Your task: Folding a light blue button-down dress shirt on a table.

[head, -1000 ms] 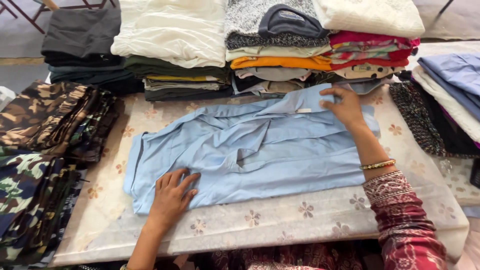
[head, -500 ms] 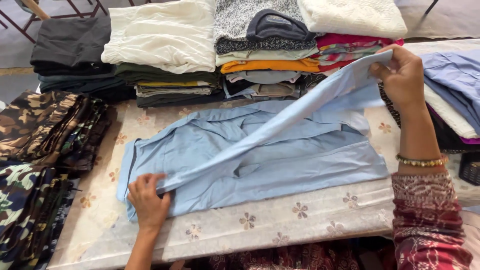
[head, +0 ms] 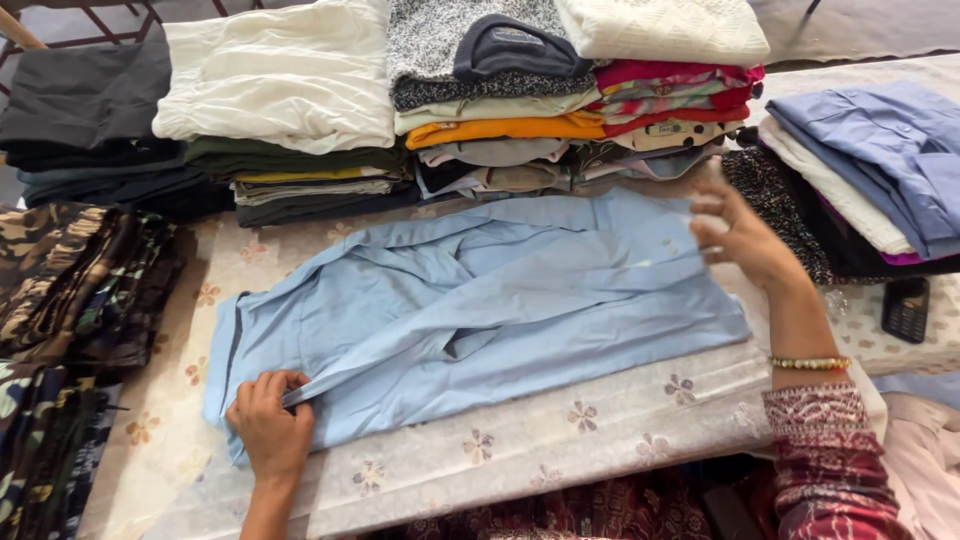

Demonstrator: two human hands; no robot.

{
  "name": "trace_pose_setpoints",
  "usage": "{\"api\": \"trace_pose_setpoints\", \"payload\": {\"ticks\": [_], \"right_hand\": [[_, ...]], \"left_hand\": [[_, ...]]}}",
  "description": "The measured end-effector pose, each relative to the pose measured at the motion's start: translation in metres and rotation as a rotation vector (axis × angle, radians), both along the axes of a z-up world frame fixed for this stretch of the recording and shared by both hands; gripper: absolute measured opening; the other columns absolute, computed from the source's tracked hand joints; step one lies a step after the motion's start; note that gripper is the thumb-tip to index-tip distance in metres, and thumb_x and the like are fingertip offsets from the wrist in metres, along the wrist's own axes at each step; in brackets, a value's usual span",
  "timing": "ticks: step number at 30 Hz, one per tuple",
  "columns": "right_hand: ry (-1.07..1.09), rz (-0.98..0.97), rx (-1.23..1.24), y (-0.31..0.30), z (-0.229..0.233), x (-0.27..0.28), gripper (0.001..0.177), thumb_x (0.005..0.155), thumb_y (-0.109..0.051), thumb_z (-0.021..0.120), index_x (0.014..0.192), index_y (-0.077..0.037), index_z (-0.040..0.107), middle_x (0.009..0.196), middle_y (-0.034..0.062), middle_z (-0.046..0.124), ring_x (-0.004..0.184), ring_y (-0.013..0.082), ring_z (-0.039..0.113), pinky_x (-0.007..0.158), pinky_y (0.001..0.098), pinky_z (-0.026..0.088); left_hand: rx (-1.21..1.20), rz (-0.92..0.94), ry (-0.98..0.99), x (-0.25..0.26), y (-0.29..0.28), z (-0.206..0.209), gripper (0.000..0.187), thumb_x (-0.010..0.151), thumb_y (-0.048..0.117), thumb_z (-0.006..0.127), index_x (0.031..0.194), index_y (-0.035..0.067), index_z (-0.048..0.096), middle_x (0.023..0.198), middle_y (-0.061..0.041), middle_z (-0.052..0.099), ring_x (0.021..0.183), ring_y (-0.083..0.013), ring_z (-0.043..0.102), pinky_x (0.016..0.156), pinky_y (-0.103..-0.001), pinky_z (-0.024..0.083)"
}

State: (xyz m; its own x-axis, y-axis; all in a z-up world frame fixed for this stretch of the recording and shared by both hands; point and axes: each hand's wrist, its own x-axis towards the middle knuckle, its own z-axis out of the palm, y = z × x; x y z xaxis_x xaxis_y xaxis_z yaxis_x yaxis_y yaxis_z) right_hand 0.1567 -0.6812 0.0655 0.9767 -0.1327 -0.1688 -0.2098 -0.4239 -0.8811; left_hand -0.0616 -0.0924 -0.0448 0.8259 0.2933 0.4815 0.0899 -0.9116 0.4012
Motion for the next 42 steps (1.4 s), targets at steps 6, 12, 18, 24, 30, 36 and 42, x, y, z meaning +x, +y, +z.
{"api": "trace_pose_setpoints", "payload": {"ticks": [6, 12, 18, 24, 30, 36, 42], "right_hand": [[-0.133, 0.410, -0.342, 0.002, -0.023, -0.020, 0.101, 0.063, 0.001, 0.089, 0.152, -0.015, 0.044, 0.144, 0.0098, 0.044, 0.110, 0.0202, 0.053, 0.087, 0.0346, 0.053], [-0.546, 0.206, 0.144, -0.008, 0.009, -0.020, 0.043, 0.089, 0.006, 0.071, 0.131, -0.005, 0.070, 0.115, 0.0007, 0.069, 0.086, 0.0062, 0.055, 0.074, 0.0207, 0.046], [-0.401, 0.108, -0.186, -0.029, -0.015, -0.071, 0.042, 0.085, 0.006, 0.071, 0.123, -0.011, 0.071, 0.120, 0.0008, 0.070, 0.088, 0.0120, 0.062, 0.079, 0.0247, 0.055], [-0.469, 0.125, -0.646, -0.028, -0.056, -0.122, 0.042, 0.079, -0.002, 0.074, 0.118, -0.018, 0.071, 0.128, 0.0061, 0.065, 0.108, 0.0255, 0.065, 0.094, 0.0380, 0.055], [-0.588, 0.450, -0.720, -0.023, -0.058, -0.143, 0.058, 0.065, -0.003, 0.070, 0.122, -0.015, 0.071, 0.135, 0.0064, 0.064, 0.127, 0.0299, 0.056, 0.106, 0.0464, 0.045], [-0.684, 0.323, -1.011, -0.016, -0.082, -0.129, 0.047, 0.084, 0.000, 0.066, 0.128, -0.014, 0.072, 0.127, 0.0036, 0.070, 0.104, 0.0249, 0.066, 0.088, 0.0415, 0.051], [-0.853, 0.281, -0.987, -0.043, -0.085, -0.103, 0.022, 0.087, -0.001, 0.072, 0.105, -0.013, 0.078, 0.105, 0.0020, 0.073, 0.090, 0.0227, 0.068, 0.082, 0.0363, 0.056]], "left_hand": [[0.011, -0.016, 0.025, 0.002, -0.009, 0.017, 0.024, 0.068, 0.009, 0.071, 0.091, 0.014, 0.070, 0.094, 0.001, 0.066, 0.101, -0.0247, 0.056, 0.099, -0.043, 0.034], [0.023, 0.028, 0.044, -0.001, 0.010, -0.013, 0.020, 0.072, 0.005, 0.065, 0.088, 0.017, 0.065, 0.095, 0.003, 0.063, 0.103, -0.0236, 0.057, 0.102, -0.041, 0.037], [0.091, 0.025, 0.068, -0.007, 0.019, -0.014, 0.021, 0.073, 0.006, 0.067, 0.089, 0.020, 0.068, 0.098, 0.003, 0.062, 0.107, -0.0252, 0.057, 0.104, -0.043, 0.037], [0.050, -0.092, 0.071, -0.019, 0.049, -0.028, 0.032, 0.077, 0.009, 0.066, 0.104, 0.027, 0.071, 0.115, 0.002, 0.061, 0.108, -0.0254, 0.054, 0.099, -0.040, 0.038], [0.004, -0.507, 0.067, -0.054, 0.073, -0.010, 0.071, 0.053, 0.026, 0.071, 0.124, 0.027, 0.067, 0.138, -0.006, 0.057, 0.125, -0.0297, 0.049, 0.109, -0.047, 0.033], [-0.007, -0.273, 0.152, -0.058, 0.043, 0.023, 0.074, 0.066, 0.011, 0.069, 0.139, 0.021, 0.060, 0.128, -0.005, 0.063, 0.115, -0.0286, 0.056, 0.101, -0.043, 0.042], [0.108, -0.250, 0.171, -0.043, 0.052, 0.032, 0.050, 0.073, -0.004, 0.064, 0.111, 0.025, 0.076, 0.096, 0.001, 0.069, 0.091, -0.0232, 0.064, 0.082, -0.040, 0.047]]}}
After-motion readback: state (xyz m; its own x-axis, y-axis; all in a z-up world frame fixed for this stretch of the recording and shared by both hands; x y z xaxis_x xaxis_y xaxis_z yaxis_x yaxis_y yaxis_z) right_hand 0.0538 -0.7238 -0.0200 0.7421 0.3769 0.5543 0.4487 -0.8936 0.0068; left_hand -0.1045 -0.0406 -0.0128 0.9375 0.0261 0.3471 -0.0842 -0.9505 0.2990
